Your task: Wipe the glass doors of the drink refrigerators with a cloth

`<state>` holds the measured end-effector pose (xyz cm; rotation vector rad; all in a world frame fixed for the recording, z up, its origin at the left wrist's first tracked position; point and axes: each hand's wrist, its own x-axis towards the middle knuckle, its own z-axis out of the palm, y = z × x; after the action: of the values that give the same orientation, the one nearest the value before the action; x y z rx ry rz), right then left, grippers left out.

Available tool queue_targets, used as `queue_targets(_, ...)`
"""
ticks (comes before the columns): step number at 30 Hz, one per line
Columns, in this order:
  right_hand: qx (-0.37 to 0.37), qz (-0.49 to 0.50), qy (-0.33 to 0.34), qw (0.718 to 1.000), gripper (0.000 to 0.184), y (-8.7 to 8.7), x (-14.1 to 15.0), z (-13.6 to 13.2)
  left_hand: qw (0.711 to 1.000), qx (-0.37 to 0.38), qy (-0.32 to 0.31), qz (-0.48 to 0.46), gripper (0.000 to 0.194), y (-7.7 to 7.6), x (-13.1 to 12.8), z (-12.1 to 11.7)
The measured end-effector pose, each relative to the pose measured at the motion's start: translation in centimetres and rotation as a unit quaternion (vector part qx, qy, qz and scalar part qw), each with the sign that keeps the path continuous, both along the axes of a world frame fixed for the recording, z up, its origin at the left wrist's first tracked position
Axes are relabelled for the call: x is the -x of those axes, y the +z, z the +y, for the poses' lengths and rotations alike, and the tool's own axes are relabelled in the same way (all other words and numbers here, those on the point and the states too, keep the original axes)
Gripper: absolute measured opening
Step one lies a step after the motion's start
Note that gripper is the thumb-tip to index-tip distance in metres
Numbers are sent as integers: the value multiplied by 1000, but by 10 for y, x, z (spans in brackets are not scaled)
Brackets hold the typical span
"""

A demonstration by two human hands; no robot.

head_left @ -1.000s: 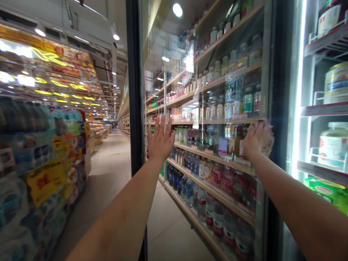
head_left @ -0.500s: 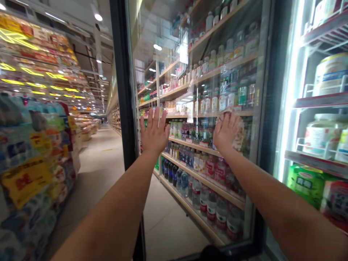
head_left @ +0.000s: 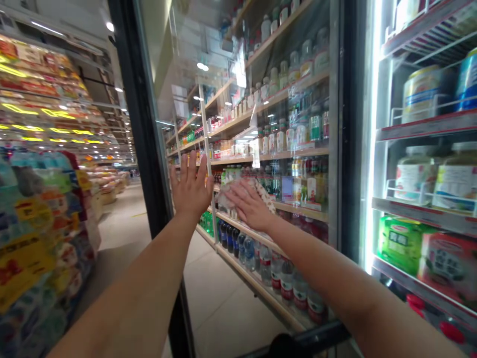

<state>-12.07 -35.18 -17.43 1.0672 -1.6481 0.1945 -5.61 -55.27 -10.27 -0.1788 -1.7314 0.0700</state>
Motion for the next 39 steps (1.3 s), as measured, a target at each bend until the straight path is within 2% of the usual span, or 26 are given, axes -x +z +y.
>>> queue_targets(2,94,-17,-58,994,52,21,9,25,1000,2,-3,4,61,0,2,-2)
queue_targets(5,255,-54,-161,952,57,46,25,71,1000,3,-9,5,61,0,4,-3)
queue_targets(9,436,-98,-227,865,63,56,43,127,1000,5,-10,6,61,0,3,-2)
queue_targets(12,504,-121,-228,824,66,59,47,140,1000,4,-1,4,61,-1,1,-2)
queue_targets(13,509,-128,-223,821,66,61,46,136,1000,6,3,3,61,-1,1,-2)
queue_targets(15,486,-133,-208,838,65,70,41,116,1000,7,10,1,62,-2,0,-3)
queue_targets(21,314,-77,-136,937,63,97,6,5,999,10,37,-3,61,-5,1,-4)
queue_targets(24,228,-36,-116,966,64,96,-9,-40,999,17,45,-2,61,-4,1,-3)
queue_targets(26,189,-17,-98,977,63,90,-13,-53,999,16,46,-2,61,-3,0,-2)
queue_targets(29,137,15,-54,989,60,80,-9,-42,999,10,48,-1,60,-3,-3,0)
queue_targets(31,106,29,-30,993,59,74,-2,-20,999,10,49,1,60,-3,-4,1)
queue_targets(33,113,27,-32,993,58,66,8,9,999,13,51,1,60,-3,-4,1)
queue_targets(36,205,-6,-96,974,59,47,24,61,999,15,51,0,61,-3,-4,1)
queue_targets(39,326,-61,-170,928,63,19,40,115,999,14,46,0,62,-3,-4,1)
